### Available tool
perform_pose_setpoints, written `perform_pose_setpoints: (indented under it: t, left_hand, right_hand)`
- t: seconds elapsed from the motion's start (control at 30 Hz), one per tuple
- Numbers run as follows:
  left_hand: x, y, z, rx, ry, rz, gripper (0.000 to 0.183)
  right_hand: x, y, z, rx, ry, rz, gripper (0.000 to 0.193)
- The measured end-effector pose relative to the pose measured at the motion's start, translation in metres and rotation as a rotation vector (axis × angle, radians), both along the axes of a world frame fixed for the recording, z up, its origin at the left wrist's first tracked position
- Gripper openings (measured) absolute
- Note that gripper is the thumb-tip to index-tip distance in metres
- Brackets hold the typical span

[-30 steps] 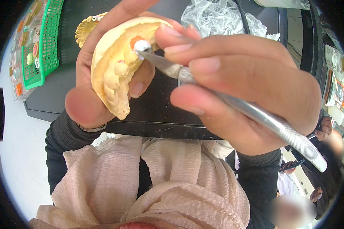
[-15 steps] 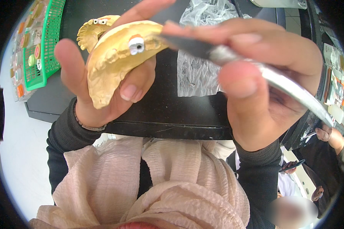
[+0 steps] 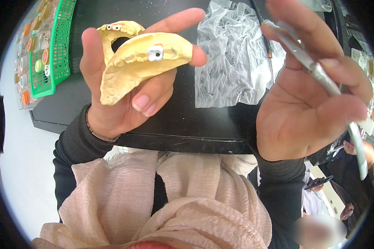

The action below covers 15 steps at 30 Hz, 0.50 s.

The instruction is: The person paints a yellow dental model using a small brush, applying white and orange substances to the teeth. They hold the model in their left hand and manipulate the brush with their right hand, occasionally dipping the brush into a container or wiping it on a tissue.

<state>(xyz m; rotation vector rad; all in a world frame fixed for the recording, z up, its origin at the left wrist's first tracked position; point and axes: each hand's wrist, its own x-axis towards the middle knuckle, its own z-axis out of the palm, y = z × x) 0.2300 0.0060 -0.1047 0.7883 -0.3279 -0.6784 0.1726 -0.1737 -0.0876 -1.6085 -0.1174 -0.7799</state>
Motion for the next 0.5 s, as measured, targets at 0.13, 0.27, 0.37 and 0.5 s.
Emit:
perform_pose_setpoints:
  t: [0.13, 0.27, 0.37, 0.5]
  left_hand:
    - [0.006, 0.003, 0.008, -0.041, 0.113, -0.087, 0.059]
    - [0.007, 0.002, 0.01, -0.089, 0.193, -0.148, 0.06]
    - [0.008, 0.002, 0.01, -0.111, 0.231, -0.172, 0.06]
    - [0.007, 0.003, 0.011, -0.114, 0.253, -0.19, 0.061]
  right_hand:
    - [-0.009, -0.023, -0.002, 0.325, 0.15, 0.251, 0.03]
    - [-0.011, -0.009, 0.002, 0.405, 0.273, 0.201, 0.019]
    - [-0.012, -0.003, 0.007, 0.134, 0.258, 0.215, 0.014]
    - [-0.007, -0.005, 0.01, -0.233, 0.152, 0.337, 0.018]
